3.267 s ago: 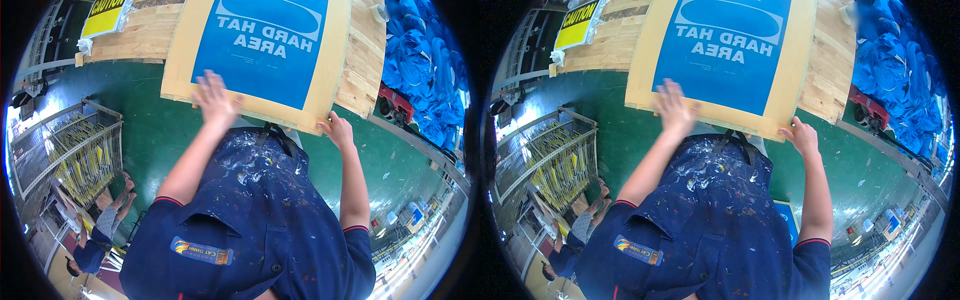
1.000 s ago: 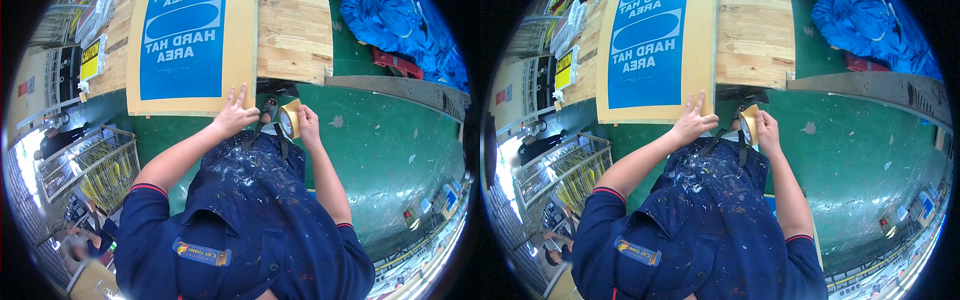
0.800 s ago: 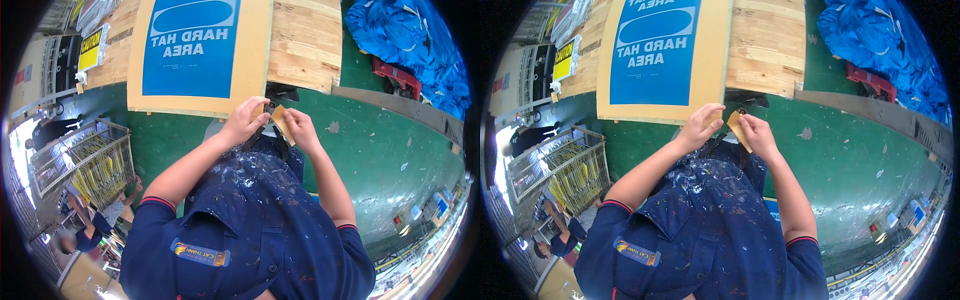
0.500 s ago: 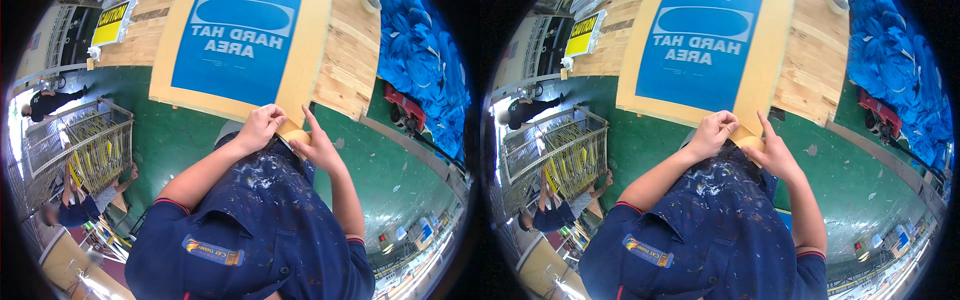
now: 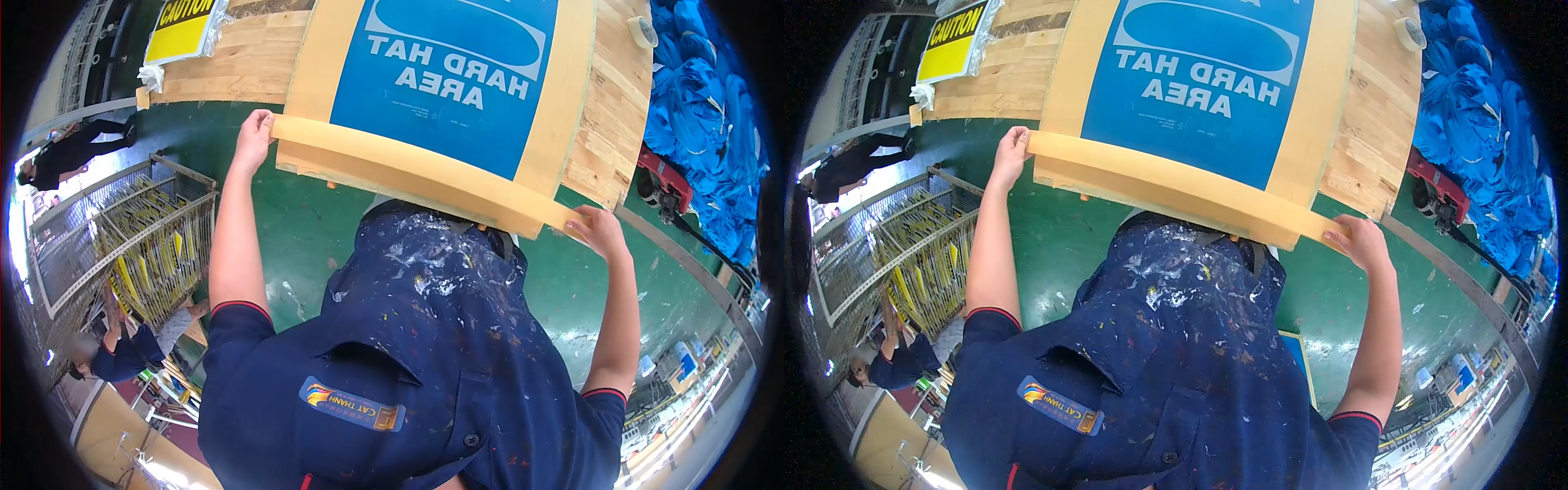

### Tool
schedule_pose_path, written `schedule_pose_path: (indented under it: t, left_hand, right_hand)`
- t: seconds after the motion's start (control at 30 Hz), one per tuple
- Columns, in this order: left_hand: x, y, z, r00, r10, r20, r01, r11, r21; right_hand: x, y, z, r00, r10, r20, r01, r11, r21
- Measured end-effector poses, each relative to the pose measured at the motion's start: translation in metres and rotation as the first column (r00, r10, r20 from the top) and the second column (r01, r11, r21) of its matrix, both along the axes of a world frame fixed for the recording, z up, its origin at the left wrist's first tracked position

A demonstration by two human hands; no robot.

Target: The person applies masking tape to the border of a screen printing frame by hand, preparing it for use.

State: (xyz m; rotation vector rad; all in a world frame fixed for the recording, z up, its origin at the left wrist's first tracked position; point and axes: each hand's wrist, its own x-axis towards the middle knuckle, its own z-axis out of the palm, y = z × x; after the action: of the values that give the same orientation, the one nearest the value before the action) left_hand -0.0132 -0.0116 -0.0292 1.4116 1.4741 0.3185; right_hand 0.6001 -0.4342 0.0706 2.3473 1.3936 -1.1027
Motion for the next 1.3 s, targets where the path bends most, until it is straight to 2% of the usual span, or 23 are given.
schedule_pose_path:
  t: [0.03, 0.1, 0.23, 0.43, 0.63, 0.83, 1.03, 1.3]
  left_hand:
    - [0.004, 0.003, 0.002, 0.999, 0.042, 0.018, -0.042, 0.999, 0.013]
    - [0.012, 0.004, 0.007, 0.99, 0.134, 0.053, -0.136, 0.99, 0.032]
    - [0.005, 0.001, 0.004, 0.997, 0.076, -0.016, -0.076, 0.997, 0.023]
    - [0.008, -0.005, 0.004, 0.98, 0.199, 0.008, -0.199, 0.98, -0.025]
    - [0.005, -0.002, 0.002, 0.985, 0.171, -0.01, -0.171, 0.984, -0.04]
    - [0.002, -0.006, -0.003, 0.971, 0.237, -0.019, -0.238, 0.97, -0.053]
    - [-0.001, -0.006, -0.005, 0.974, 0.228, -0.007, -0.228, 0.972, -0.063]
    - [0.002, -0.006, -0.002, 0.975, 0.222, -0.019, -0.223, 0.973, -0.066]
  right_hand:
    - [-0.002, 0.006, -0.002, 0.999, -0.035, -0.012, 0.035, 0.999, 0.027]
    - [-0.007, 0.014, -0.005, 1.0, -0.005, 0.025, 0.006, 0.999, -0.032]
    - [-0.008, 0.022, -0.011, 1.0, -0.018, -0.001, 0.018, 0.997, -0.078]
    - [-0.009, 0.024, -0.025, 0.998, 0.058, 0.02, -0.057, 0.997, -0.046]
    - [-0.007, 0.024, -0.031, 0.999, 0.046, 0.005, -0.046, 0.998, -0.051]
    - [-0.007, 0.027, -0.03, 0.998, 0.063, 0.009, -0.063, 0.997, -0.038]
    - [-0.004, 0.026, -0.034, 0.999, 0.049, 0.003, -0.049, 0.999, 0.004]
    - [-0.001, 0.025, -0.038, 0.999, 0.049, -0.004, -0.049, 0.998, -0.027]
